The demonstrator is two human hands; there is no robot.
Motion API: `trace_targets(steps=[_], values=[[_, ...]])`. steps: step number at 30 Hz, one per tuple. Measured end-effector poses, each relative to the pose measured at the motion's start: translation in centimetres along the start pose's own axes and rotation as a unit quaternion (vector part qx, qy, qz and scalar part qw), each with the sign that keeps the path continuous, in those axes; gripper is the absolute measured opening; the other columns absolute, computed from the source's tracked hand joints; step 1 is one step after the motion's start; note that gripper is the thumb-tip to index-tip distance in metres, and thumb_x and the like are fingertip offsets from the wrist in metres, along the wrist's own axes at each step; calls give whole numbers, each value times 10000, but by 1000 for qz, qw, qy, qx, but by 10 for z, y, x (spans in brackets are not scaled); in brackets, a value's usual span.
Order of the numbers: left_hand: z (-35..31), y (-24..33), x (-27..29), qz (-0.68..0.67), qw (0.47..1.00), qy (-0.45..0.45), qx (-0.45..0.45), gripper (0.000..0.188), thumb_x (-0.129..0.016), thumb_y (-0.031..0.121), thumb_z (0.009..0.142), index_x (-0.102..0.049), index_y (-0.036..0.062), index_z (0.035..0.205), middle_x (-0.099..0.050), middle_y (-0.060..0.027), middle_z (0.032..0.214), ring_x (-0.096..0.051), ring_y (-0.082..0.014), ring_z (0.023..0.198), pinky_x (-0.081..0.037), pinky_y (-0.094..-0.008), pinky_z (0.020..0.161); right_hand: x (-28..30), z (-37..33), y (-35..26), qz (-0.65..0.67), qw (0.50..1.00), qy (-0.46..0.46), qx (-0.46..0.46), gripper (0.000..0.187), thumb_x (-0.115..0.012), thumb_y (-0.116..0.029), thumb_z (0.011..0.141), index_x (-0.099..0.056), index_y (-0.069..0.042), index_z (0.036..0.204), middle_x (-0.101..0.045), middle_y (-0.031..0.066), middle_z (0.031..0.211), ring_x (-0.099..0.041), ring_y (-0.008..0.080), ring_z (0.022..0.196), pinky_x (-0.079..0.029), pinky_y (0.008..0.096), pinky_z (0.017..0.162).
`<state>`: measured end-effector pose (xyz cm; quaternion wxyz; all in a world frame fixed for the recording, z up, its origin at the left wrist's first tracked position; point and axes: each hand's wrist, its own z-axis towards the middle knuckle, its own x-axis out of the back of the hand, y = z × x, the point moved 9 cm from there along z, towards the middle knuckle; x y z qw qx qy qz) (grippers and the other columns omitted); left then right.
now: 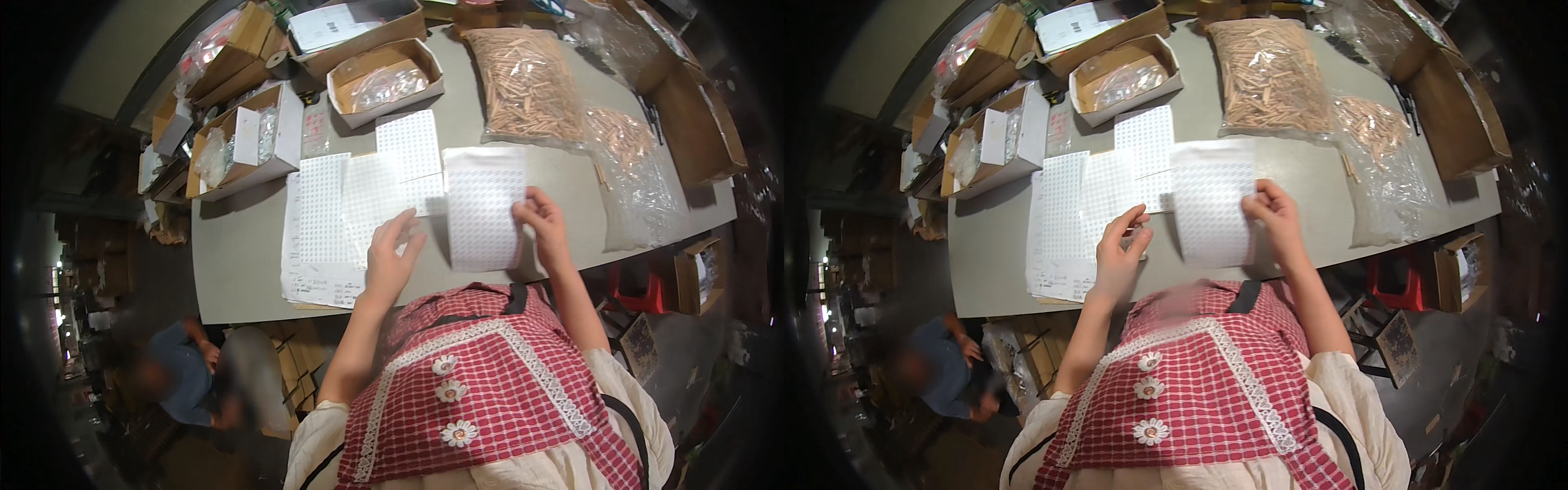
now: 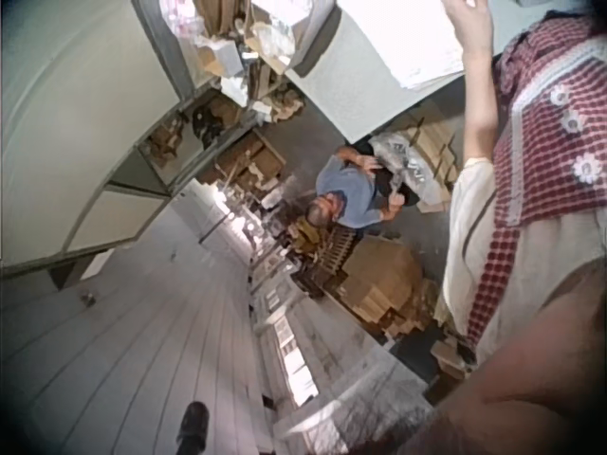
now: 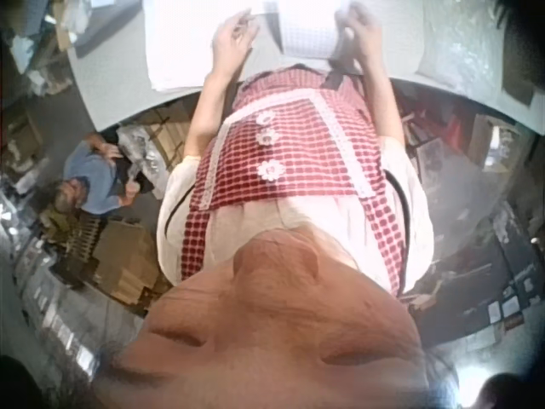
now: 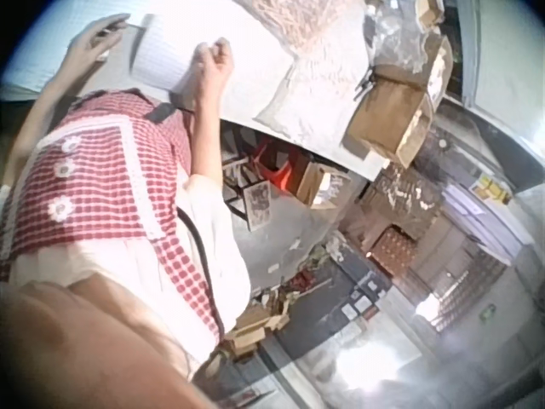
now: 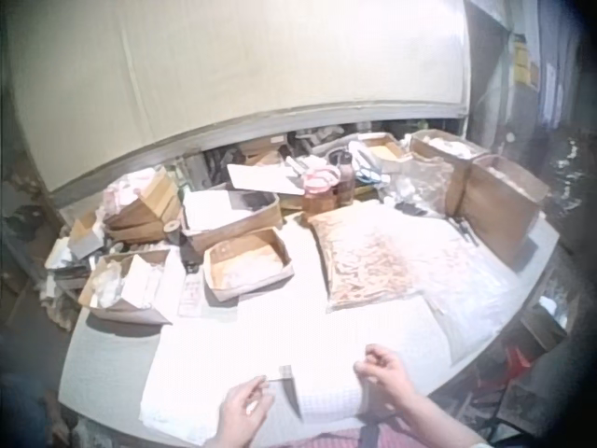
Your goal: The person places small wooden sticks into clear plastic bags and seals them. They then affix a printed label to each bag and set it aside on the table.
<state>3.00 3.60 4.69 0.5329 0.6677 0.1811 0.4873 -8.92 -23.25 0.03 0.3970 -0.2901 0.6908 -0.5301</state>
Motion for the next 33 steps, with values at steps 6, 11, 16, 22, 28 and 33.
trace_targets(steps=[6, 11, 16, 22, 28, 33], values=[[8, 18, -42, -357, 919, -96, 141, 366, -593, 151, 1040, -602, -48, 1347, -723, -112, 1218, -661, -151, 1102, -505, -312, 980, -45, -28, -2, 38, 988, -123, -80, 206, -667, -55, 967, -648, -5, 1166, -739, 30, 1034, -662, 86, 952, -496, 255, 910], [4, 11, -53, -388, 904, -74, 167, 343, -585, 126, 1040, -615, -65, 1323, -725, -129, 1199, -678, -154, 1068, -520, -305, 955, -28, -24, -6, -128, 988, -87, 18, 252, -643, -60, 958, -634, 8, 1200, -689, 113, 1189, -643, 197, 1109, -498, 344, 970], [-1, 12, -65, -366, 909, -100, 173, 344, -605, 121, 1032, -643, -82, 1308, -721, -128, 1199, -681, -177, 1062, -532, -315, 936, -50, -30, -80, -389, 877, -18, 281, 308, -681, -70, 892, -646, -40, 1196, -630, 159, 1291, -556, 377, 1235, -443, 442, 1061], [-7, 27, -78, -374, 900, -145, 174, 307, -603, 180, 1030, -689, -51, 1212, -711, -23, 993, -616, -76, 878, -488, -255, 832, -76, -34, -104, -457, 813, -103, 345, 297, -703, -71, 885, -652, -55, 1177, -641, 126, 1312, -564, 358, 1238, -428, 453, 1079], [-16, 16, -80, -468, 839, -162, 226, 408, -634, 215, 1018, -657, -84, 1295, -721, -148, 1184, -675, -190, 1078, -516, -327, 963, -52, -26, -61, -269, 944, -149, 117, 213, -705, -48, 912, -680, -32, 1123, -713, 59, 1091, -665, 182, 997, -521, 323, 902], [-29, 11, -85, -433, 835, -241, 238, 445, -700, 220, 966, -647, -56, 1310, -701, -133, 1220, -660, -198, 1110, -504, -339, 988, -46, -30, -29, -56, 987, -151, -28, 201, -720, -65, 942, -670, -7, 1128, -685, 10, 1049, -632, 92, 970, -504, 249, 853]])
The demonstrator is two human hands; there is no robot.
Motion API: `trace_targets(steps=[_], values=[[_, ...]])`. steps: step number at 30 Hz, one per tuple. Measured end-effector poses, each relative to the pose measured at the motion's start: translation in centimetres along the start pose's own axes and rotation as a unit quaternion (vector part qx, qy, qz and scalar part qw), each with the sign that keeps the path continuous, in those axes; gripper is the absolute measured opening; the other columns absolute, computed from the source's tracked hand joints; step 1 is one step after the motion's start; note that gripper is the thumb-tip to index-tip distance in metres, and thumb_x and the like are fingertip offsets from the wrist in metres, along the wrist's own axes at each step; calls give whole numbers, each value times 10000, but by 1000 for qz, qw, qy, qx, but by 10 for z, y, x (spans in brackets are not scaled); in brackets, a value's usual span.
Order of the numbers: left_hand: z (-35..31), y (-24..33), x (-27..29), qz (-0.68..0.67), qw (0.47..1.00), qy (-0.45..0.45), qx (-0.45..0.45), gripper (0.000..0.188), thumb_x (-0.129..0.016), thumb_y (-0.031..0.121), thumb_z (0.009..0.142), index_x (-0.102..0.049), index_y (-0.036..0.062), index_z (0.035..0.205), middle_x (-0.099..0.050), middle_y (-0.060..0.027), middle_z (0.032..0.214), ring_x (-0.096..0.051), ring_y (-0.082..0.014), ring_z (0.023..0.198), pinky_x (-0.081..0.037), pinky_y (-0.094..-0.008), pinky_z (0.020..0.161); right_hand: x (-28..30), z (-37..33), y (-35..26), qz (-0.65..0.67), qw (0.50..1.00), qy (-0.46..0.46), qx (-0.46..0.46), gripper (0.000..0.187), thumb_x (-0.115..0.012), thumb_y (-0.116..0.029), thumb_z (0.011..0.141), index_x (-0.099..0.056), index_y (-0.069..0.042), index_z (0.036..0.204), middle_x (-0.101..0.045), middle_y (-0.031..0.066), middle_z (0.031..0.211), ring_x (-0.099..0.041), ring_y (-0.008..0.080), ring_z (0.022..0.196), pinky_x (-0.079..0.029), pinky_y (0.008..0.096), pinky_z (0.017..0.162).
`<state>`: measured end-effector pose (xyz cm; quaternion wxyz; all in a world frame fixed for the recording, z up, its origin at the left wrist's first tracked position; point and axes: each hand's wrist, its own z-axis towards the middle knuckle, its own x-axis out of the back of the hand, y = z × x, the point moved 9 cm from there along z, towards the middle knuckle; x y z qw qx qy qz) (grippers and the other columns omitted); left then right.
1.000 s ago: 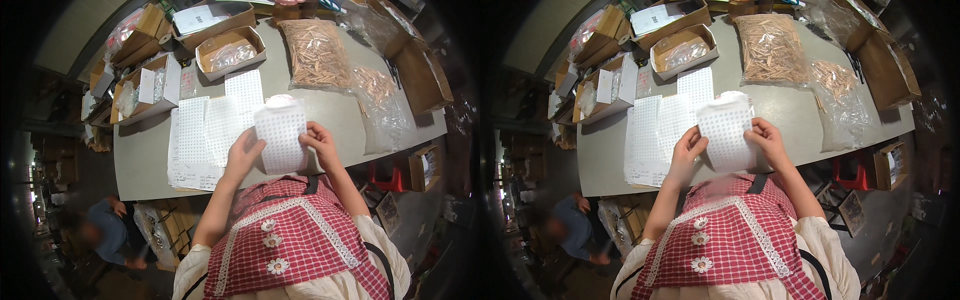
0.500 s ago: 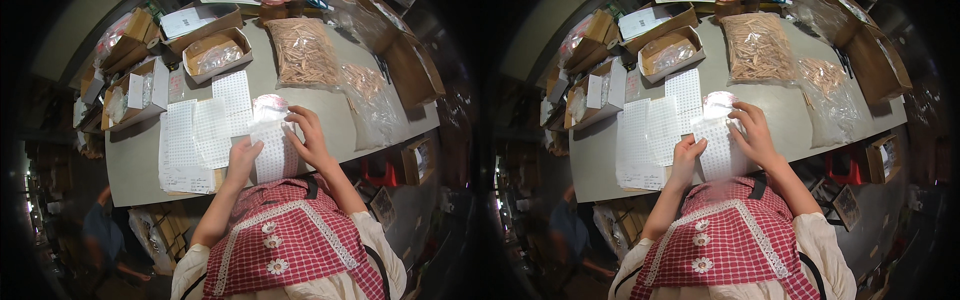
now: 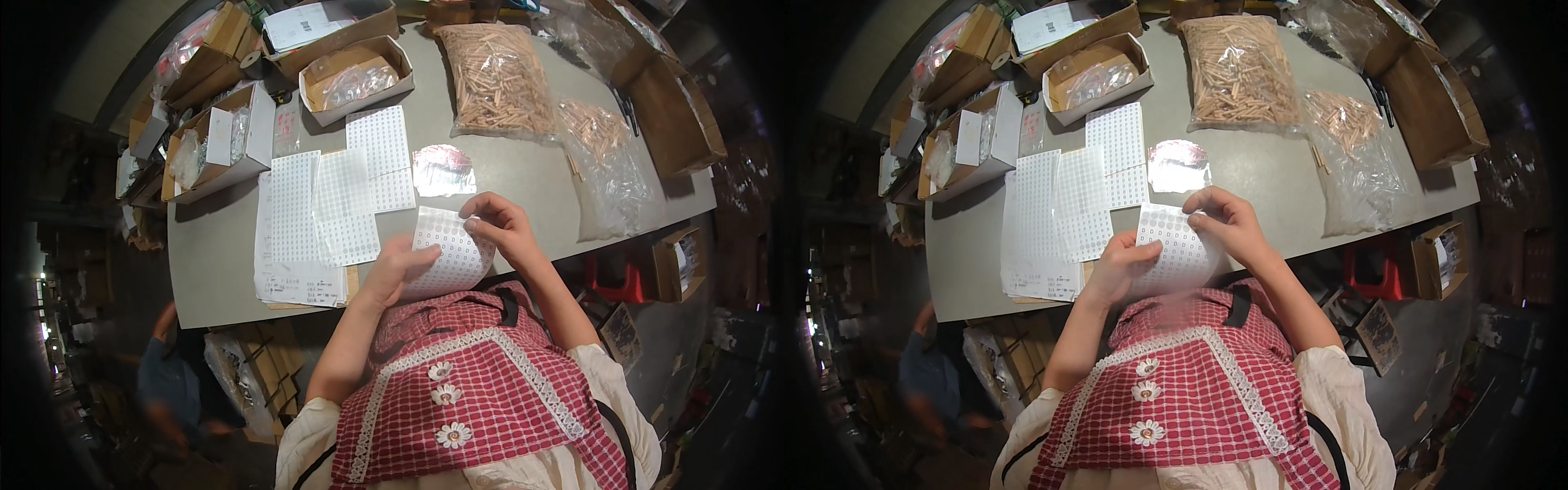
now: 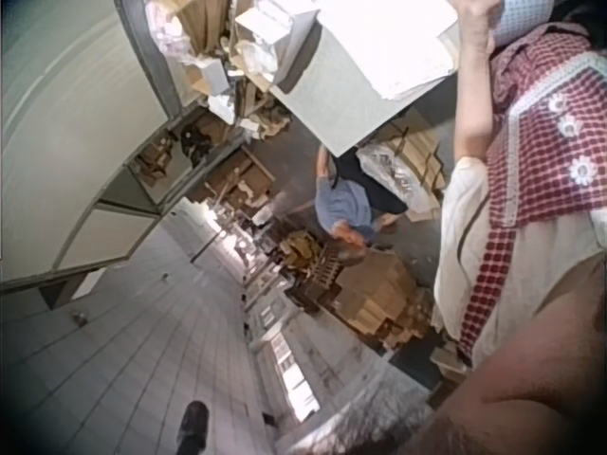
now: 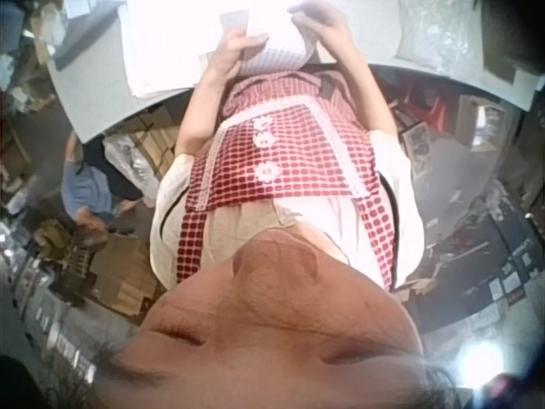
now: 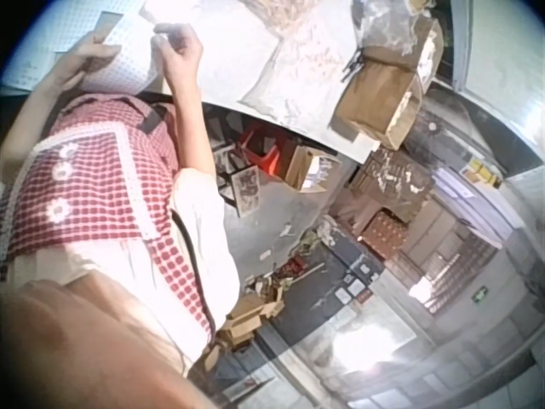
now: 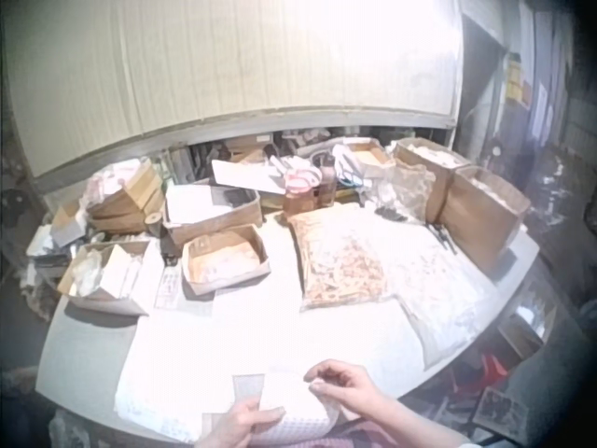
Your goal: The person places small wooden sticks into clear plastic bags and seals them. They then affix a printed label to each bag and set it aside on the table.
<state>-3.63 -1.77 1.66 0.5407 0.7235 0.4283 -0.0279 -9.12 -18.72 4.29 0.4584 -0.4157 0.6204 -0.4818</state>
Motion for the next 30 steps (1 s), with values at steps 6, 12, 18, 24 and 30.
trace_targets(steps=[6, 12, 18, 24, 30], values=[[-5, 0, -11, -4, 1000, -17, 6, 386, -711, 148, 957, -651, -45, 1286, -703, -94, 1210, -670, -173, 1071, -528, -330, 954, -2, -4, -2, -41, 999, 22, 14, 191, -716, -70, 933, -675, -28, 1115, -680, 56, 1109, -638, 156, 1034, -507, 292, 908], [-6, -4, -3, 20, 999, 30, 3, 343, -705, 148, 972, -663, -30, 1262, -711, -70, 1171, -671, -134, 1025, -537, -286, 895, -42, -26, -74, -455, 831, 50, 316, 207, -763, -130, 825, -691, -124, 1019, -636, 74, 1244, -517, 316, 1270, -334, 510, 1142], [-9, -3, -8, 2, 999, 37, -14, 293, -706, 129, 972, -680, -16, 1226, -710, -44, 1111, -643, -93, 943, -514, -250, 813, -58, -29, -70, -503, 799, 67, 323, 225, -785, -161, 811, -682, -148, 1011, -646, 13, 1160, -540, 277, 1252, -247, 544, 1201], [-9, -5, -6, -5, 999, 22, -23, 262, -685, 127, 987, -689, -17, 1205, -707, -40, 1093, -643, -93, 943, -510, -260, 848, -58, -26, -62, -485, 812, 69, 315, 209, -783, -149, 800, -680, -151, 982, -652, -3, 1040, -569, 247, 1204, -237, 533, 1208], [-8, -7, -1, -35, 997, 67, -20, 283, -673, 213, 1005, -704, -7, 1180, -696, -20, 1066, -626, -85, 940, -490, -254, 838, -61, -26, -58, -489, 795, 83, 349, 212, -784, -143, 779, -677, -148, 961, -651, -4, 1014, -584, 238, 1160, -254, 523, 1197]])
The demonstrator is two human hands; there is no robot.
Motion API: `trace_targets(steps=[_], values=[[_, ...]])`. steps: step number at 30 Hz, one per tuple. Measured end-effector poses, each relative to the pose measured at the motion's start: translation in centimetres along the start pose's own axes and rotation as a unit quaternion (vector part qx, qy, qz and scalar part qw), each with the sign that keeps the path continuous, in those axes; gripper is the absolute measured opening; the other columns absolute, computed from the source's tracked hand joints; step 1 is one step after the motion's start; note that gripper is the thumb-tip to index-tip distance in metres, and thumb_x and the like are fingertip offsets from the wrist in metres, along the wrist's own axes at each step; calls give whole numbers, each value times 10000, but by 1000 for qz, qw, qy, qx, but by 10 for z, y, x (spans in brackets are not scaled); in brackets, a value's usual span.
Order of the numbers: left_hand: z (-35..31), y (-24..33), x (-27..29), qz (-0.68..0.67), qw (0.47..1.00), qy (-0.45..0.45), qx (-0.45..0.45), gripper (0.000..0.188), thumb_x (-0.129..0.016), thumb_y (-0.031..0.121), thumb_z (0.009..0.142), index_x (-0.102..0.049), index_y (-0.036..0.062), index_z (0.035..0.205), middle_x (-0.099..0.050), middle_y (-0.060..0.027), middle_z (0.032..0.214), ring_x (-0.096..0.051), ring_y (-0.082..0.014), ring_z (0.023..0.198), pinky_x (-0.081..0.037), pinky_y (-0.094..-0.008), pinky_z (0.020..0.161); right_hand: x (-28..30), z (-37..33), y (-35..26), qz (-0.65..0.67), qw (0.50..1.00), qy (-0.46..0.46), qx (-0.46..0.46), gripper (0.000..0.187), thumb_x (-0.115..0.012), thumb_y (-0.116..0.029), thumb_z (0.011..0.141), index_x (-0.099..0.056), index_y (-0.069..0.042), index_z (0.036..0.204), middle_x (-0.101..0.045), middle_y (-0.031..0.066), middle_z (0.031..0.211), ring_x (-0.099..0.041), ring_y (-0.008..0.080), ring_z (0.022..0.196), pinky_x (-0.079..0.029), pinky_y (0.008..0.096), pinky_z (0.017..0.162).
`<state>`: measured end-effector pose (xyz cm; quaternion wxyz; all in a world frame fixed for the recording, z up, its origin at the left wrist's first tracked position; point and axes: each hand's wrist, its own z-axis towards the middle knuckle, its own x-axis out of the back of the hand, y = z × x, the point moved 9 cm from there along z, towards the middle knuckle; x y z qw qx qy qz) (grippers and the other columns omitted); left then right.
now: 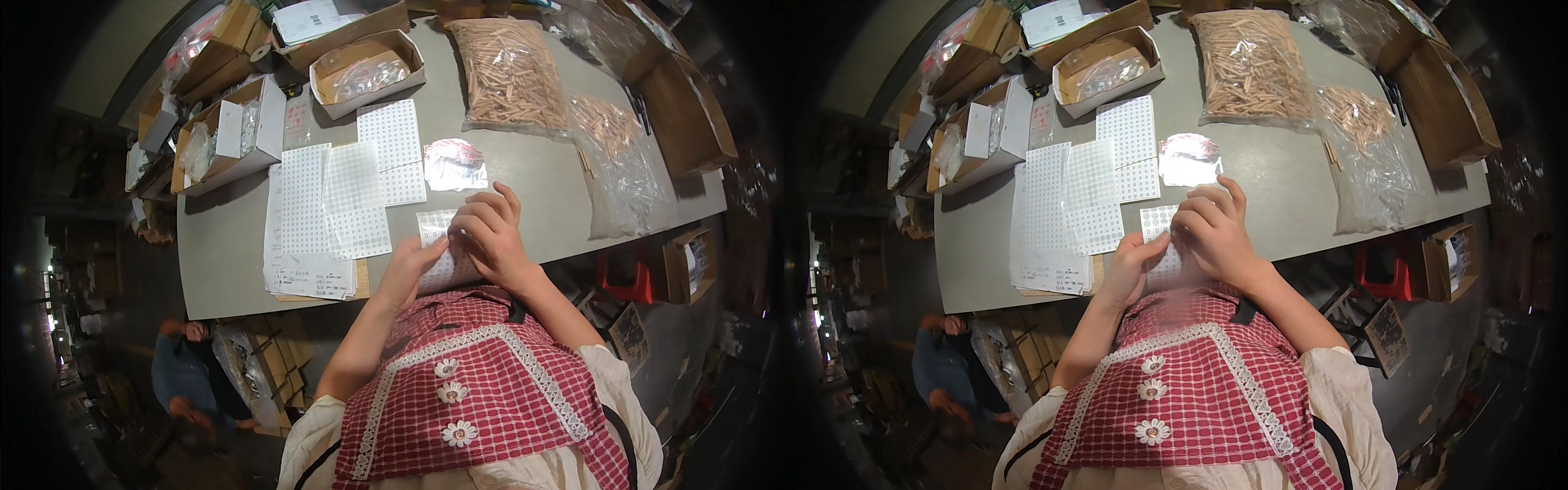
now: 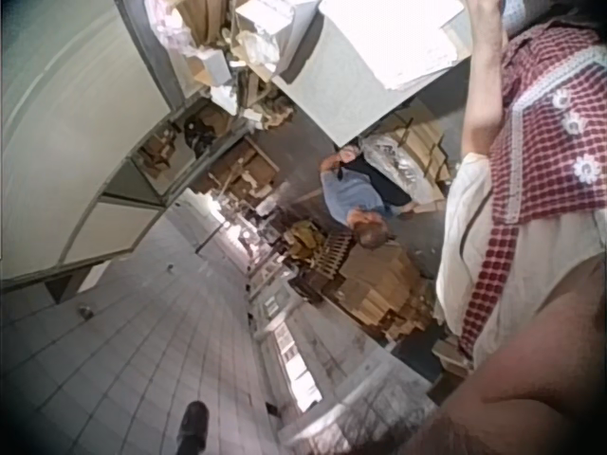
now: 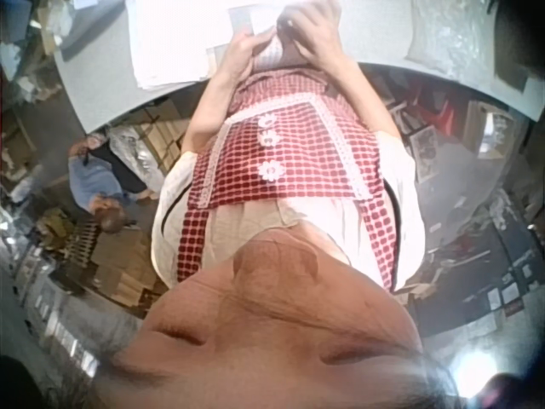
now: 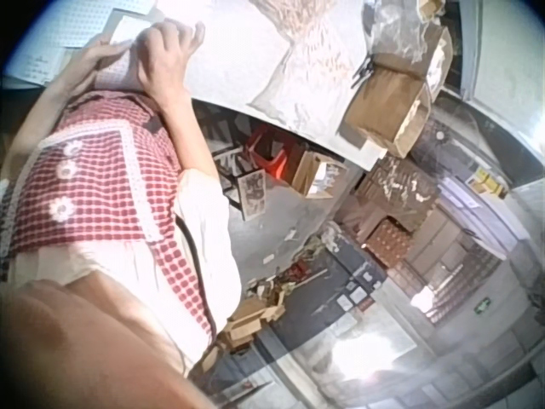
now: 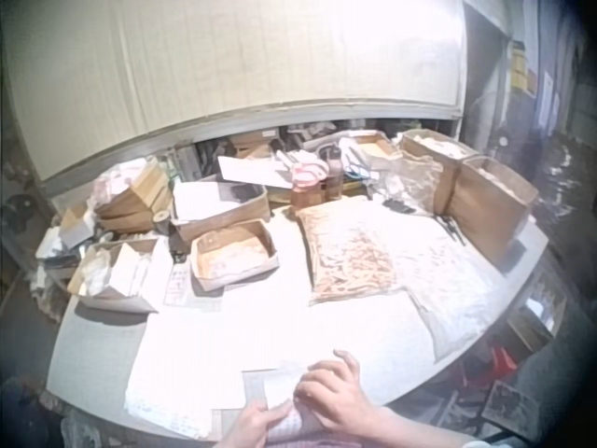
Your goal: The person places small wooden sticks into clear plastic bags and seals them. They then affix a printed label to each bag and set it aside on the table.
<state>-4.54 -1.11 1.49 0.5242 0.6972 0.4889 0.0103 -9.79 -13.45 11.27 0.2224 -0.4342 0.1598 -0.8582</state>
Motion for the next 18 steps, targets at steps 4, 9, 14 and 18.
trace_targets(steps=[4, 9, 14, 18], values=[[-3, 2, 0, -18, 1000, 15, 0, 298, -677, 253, 1006, -715, -1, 1157, -689, -5, 1039, -615, -80, 948, -475, -247, 832, -2, 2, 0, 9, 1000, -3, -8, 204, -782, -142, 778, -678, -150, 953, -650, -2, 1015, -586, 233, 1151, -268, 516, 1186], [-4, 4, 5, 19, 1000, 14, 6, 224, -643, 163, 1017, -715, -18, 1129, -691, 7, 981, -563, -30, 821, -426, -202, 726, -9, 2, 2, 24, 999, -21, -5, 189, -762, -139, 783, -681, -147, 954, -646, -6, 1015, -589, 230, 1137, -289, 505, 1167], [-2, 2, 11, 3, 1000, 26, 1, 237, -657, 190, 1011, -716, -14, 1116, -685, 7, 984, -565, -43, 843, -433, -217, 754, -10, 2, -4, -1, 1000, -7, 26, 198, -759, -151, 794, -682, -139, 977, -647, 1, 1012, -591, 238, 1120, -312, 500, 1140], [-1, 4, 10, -21, 999, 31, -9, 275, -685, 240, 1000, -718, -12, 1106, -686, -6, 1007, -596, -74, 901, -467, -253, 806, -12, 1, -5, -10, 999, 1, 43, 227, -777, -143, 809, -684, -123, 1015, -652, 18, 1019, -590, 261, 1114, -325, 499, 1125]])
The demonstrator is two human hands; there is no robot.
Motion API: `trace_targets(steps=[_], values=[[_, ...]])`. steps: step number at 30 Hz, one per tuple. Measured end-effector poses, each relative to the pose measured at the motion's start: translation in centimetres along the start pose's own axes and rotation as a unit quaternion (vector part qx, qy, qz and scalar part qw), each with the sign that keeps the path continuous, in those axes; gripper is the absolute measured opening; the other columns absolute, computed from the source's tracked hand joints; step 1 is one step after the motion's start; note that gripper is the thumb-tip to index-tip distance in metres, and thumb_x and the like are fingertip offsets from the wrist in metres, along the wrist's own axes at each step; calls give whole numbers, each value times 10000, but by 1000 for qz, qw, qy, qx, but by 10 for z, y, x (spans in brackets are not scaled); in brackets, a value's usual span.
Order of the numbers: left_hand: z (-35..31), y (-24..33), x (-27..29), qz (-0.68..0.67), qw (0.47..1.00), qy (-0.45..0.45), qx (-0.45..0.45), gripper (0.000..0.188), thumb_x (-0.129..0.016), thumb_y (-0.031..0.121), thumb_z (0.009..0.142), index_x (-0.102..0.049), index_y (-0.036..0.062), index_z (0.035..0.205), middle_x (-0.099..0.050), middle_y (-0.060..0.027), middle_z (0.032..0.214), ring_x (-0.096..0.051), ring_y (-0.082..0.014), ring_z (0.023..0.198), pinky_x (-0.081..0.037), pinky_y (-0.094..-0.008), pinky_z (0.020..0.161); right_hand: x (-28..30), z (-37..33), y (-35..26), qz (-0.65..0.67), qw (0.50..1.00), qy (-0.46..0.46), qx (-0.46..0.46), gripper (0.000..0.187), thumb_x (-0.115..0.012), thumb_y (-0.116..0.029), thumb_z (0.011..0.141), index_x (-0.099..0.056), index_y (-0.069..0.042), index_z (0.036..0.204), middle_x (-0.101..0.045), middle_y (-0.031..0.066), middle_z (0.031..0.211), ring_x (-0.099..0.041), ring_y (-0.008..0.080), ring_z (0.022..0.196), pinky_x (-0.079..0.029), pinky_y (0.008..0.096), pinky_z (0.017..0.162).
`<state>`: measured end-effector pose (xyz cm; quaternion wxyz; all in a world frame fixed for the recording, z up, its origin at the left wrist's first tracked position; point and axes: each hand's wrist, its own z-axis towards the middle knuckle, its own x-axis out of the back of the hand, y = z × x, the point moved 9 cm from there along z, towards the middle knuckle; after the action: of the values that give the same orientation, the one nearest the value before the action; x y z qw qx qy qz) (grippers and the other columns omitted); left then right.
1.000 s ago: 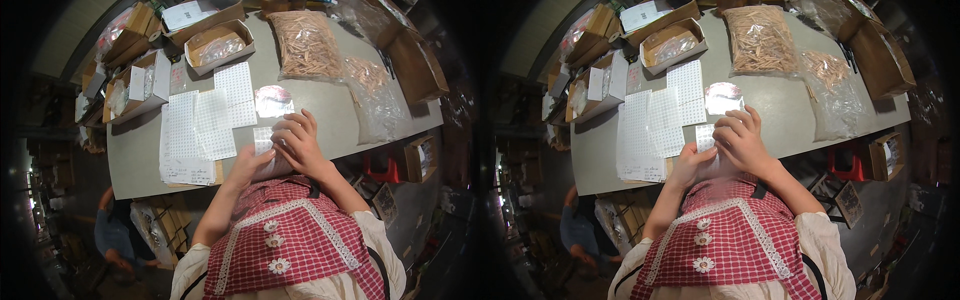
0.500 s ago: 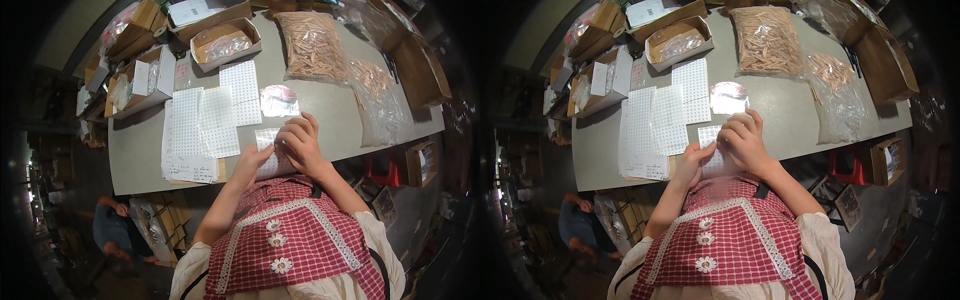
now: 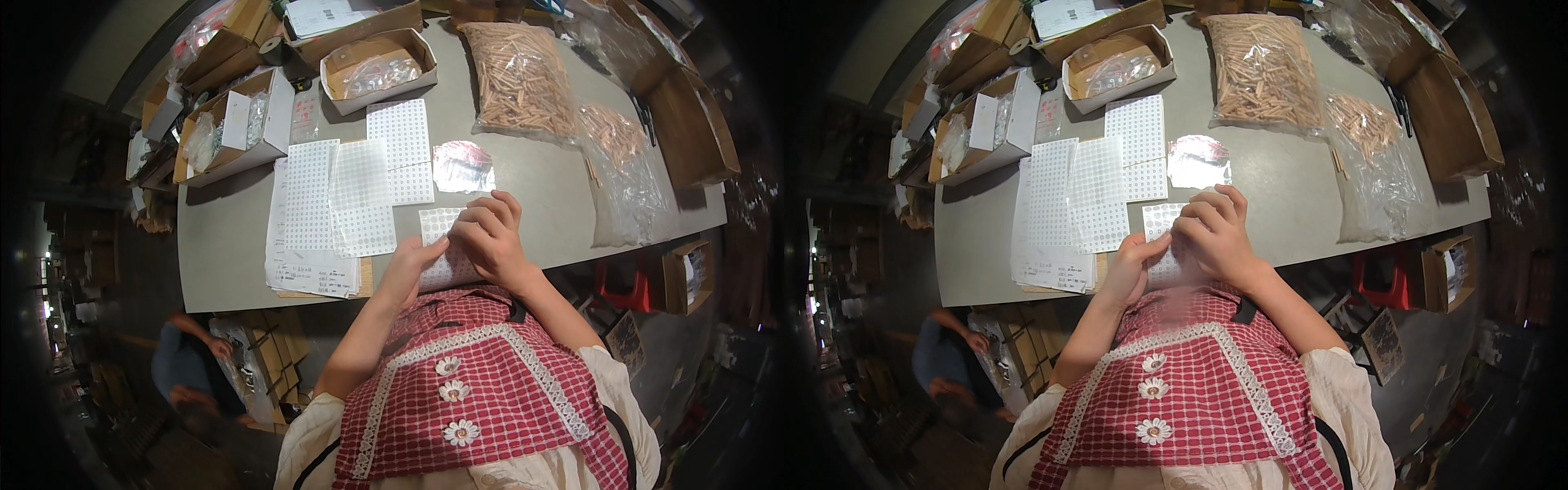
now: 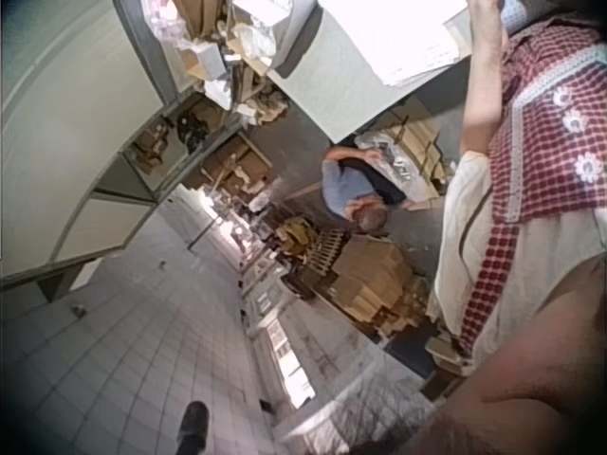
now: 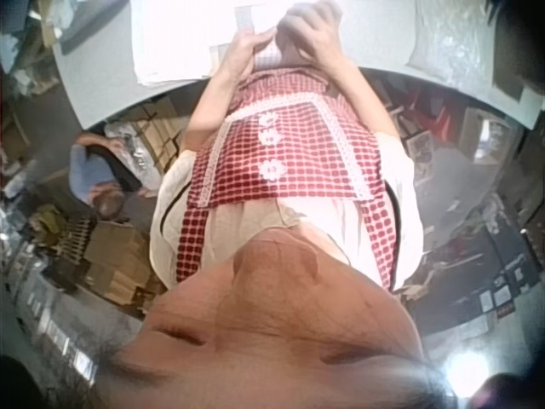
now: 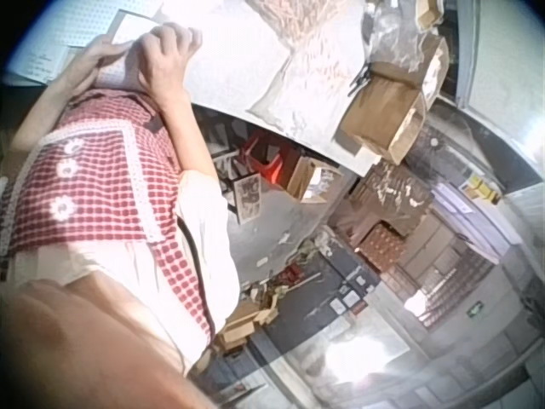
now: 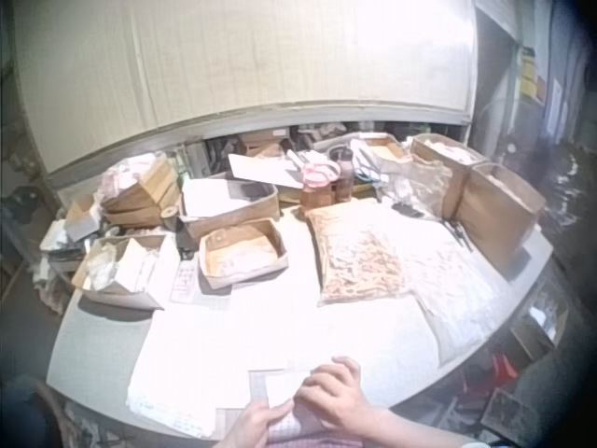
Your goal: The person places small wooden sticks into clear plastic bags and seals them. They then affix a printed label to each bag and set it aside on the table.
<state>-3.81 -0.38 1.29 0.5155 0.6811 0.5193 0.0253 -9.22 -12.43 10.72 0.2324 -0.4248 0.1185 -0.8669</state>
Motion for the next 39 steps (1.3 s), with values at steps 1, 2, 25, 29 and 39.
trace_targets(steps=[1, 2, 25, 29, 39], values=[[0, 1, -1, -2, 1000, 0, -2, 275, -684, 238, 1001, -717, -13, 1106, -686, -6, 1005, -597, -75, 898, -468, -252, 804, 0, 1, 0, 3, 1000, 2, -3, 229, -779, -143, 807, -683, -120, 1013, -652, 19, 1018, -590, 262, 1113, -328, 496, 1121], [1, 0, 2, 16, 1000, -10, 5, 277, -682, 237, 1002, -717, -15, 1111, -688, -10, 1009, -601, -77, 897, -471, -251, 805, -1, 3, 2, 14, 1000, -4, -15, 231, -780, -137, 800, -683, -118, 1009, -653, 21, 1016, -590, 262, 1112, -332, 492, 1115], [12, 6, 6, -32, 999, 12, 0, 300, -586, 181, 1042, -675, -59, 1198, -710, -90, 1146, -637, -111, 1042, -490, -287, 959, -25, 9, 15, 29, 999, -30, -22, 236, -742, -81, 759, -643, -117, 970, -641, 31, 1055, -558, 274, 1179, -324, 490, 1098], [14, 7, 4, -48, 999, 1, 4, 305, -578, 199, 1054, -678, -60, 1182, -711, -82, 1116, -641, -102, 1012, -500, -279, 921, -31, 6, 25, 70, 996, -35, -51, 249, -744, -64, 764, -634, -113, 981, -636, 36, 1086, -537, 298, 1214, -305, 514, 1126], [20, 3, 3, -55, 998, -2, 15, 316, -562, 202, 1066, -669, -59, 1207, -712, -85, 1126, -652, -110, 1034, -508, -275, 928, -30, 6, 23, -20, 999, -32, -12, 232, -746, -117, 820, -635, -107, 1024, -631, 55, 1127, -521, 314, 1247, -274, 543, 1170]])
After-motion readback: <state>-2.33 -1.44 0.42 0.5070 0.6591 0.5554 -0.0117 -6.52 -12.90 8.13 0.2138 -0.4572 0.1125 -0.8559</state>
